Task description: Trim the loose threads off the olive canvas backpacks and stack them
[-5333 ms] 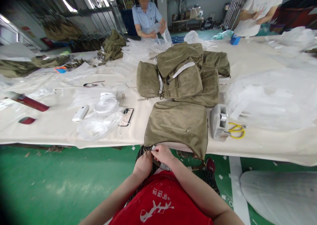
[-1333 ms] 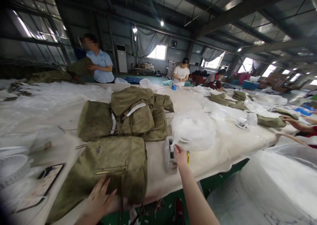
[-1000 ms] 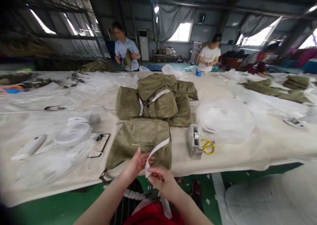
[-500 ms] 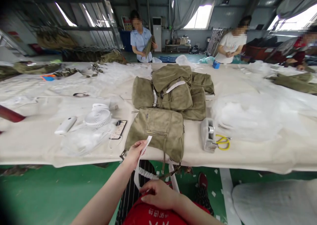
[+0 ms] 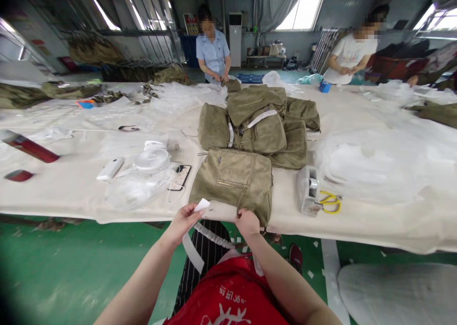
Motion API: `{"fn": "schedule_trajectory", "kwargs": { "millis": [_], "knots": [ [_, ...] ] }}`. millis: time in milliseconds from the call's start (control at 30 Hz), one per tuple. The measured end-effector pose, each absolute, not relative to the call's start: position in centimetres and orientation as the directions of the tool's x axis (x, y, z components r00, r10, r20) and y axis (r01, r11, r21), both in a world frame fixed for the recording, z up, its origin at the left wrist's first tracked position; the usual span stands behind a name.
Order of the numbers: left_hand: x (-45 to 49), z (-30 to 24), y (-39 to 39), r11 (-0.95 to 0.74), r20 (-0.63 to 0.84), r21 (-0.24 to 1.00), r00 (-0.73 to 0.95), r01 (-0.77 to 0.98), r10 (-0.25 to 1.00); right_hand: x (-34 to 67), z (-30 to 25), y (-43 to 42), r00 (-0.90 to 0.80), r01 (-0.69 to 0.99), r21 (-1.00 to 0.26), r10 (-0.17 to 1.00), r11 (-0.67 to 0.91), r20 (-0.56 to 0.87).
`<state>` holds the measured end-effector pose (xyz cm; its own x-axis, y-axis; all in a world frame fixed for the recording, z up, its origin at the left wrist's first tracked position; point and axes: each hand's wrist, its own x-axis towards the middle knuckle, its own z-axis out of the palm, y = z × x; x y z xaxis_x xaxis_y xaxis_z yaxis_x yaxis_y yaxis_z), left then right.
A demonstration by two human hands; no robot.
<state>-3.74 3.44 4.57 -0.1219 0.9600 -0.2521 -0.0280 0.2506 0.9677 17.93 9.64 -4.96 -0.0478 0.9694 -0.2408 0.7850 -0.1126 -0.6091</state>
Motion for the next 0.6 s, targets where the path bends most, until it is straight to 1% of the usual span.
{"fn": "schedule_trajectory", "kwargs": {
  "millis": [67,133,200,333,433,500,600],
  "knots": [
    [-4.0,4.4,3.2,0.303,-0.306,0.952,-0.099,-0.047,0.947,17.4,-5.1,9.6,-0.071,0.694,-0.688,0.931,-0.211,-0.358],
    [-4.4,4.3,2.9,0.335,-0.337,0.942,-0.106,-0.033,0.936,17.3,-5.1,9.4,-0.132,0.591,-0.745,0.873,-0.310,-0.469],
    [-5.1,4.2,2.6,0.340,-0.338,0.941,-0.132,-0.010,0.932,17.5,-5.1,8.9,-0.221,0.485,-0.793,0.825,-0.369,-0.519],
    [-6.1,3.7,2.4,0.339,-0.322,0.938,-0.173,0.076,0.931,18.4,-4.0,7.8,-0.425,0.231,-0.857,0.745,-0.461,-0.515],
    [-6.3,3.2,2.2,0.312,-0.295,0.928,-0.112,0.203,0.949,19.2,-2.5,7.3,-0.547,0.078,-0.870,0.709,-0.486,-0.445],
    [-6.2,2.9,2.0,0.270,-0.273,0.923,-0.028,0.275,0.962,19.7,-1.4,7.2,-0.568,-0.035,-0.862,0.719,-0.506,-0.400],
    [-5.9,2.7,1.5,0.237,-0.276,0.922,0.089,0.306,0.957,19.8,0.1,7.5,-0.512,-0.216,-0.813,0.772,-0.540,-0.377]
  ]
}}
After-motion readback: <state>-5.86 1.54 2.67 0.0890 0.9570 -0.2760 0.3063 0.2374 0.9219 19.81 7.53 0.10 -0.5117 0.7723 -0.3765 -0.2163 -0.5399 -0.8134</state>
